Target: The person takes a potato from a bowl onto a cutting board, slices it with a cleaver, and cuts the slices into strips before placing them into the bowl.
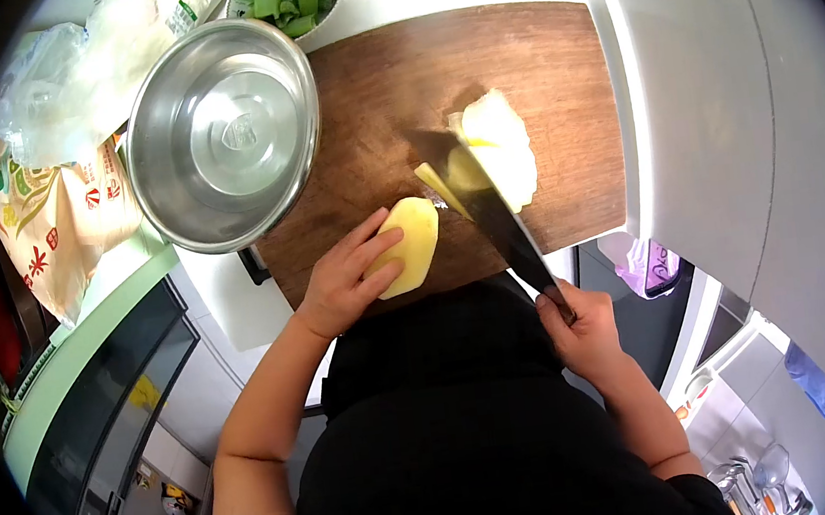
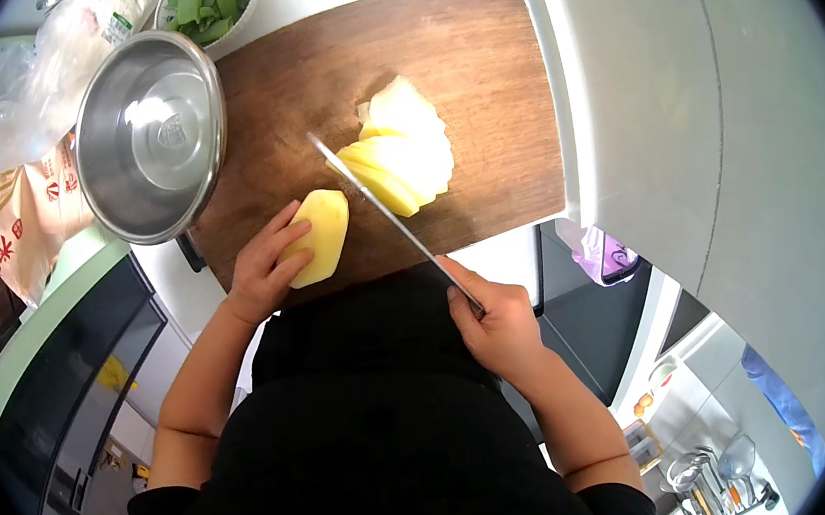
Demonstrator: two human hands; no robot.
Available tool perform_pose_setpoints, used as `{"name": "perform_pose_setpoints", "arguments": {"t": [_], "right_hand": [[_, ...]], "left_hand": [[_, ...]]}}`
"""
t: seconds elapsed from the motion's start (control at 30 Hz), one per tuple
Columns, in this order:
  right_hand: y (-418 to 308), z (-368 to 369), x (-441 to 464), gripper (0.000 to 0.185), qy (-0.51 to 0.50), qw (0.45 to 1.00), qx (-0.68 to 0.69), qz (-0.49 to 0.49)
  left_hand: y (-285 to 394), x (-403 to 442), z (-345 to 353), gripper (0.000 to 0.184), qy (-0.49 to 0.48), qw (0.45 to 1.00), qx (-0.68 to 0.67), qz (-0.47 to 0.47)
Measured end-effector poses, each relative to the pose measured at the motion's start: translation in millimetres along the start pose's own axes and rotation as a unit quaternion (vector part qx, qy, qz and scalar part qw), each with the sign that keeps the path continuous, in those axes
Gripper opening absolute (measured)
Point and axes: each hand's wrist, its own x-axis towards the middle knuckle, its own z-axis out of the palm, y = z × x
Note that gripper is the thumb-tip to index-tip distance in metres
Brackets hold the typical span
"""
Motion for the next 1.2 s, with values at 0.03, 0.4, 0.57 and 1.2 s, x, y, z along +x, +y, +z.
{"name": "perform_pose_setpoints", "arguments": {"t": [0.03,0.4,0.57,1.2], "right_hand": [[0,2,-1,0.036,-0.001,1.0,0.001,-0.001],[1,13,-3,0.041,-0.015,0.996,-0.034,-0.081],[5,11,-10,0.041,-0.009,0.997,-0.045,-0.061],[10,17,-22,0.049,-0.017,0.985,-0.154,-0.068]], "left_hand": [[4,0,-4,0.027,-0.019,1.0,0.018,-0.01],[29,-8,10,0.053,0.062,0.982,0.097,-0.148],[27,5,3,0.047,0.045,0.991,0.069,-0.11],[29,21,-1,0.039,0.039,0.992,0.061,-0.101]]}}
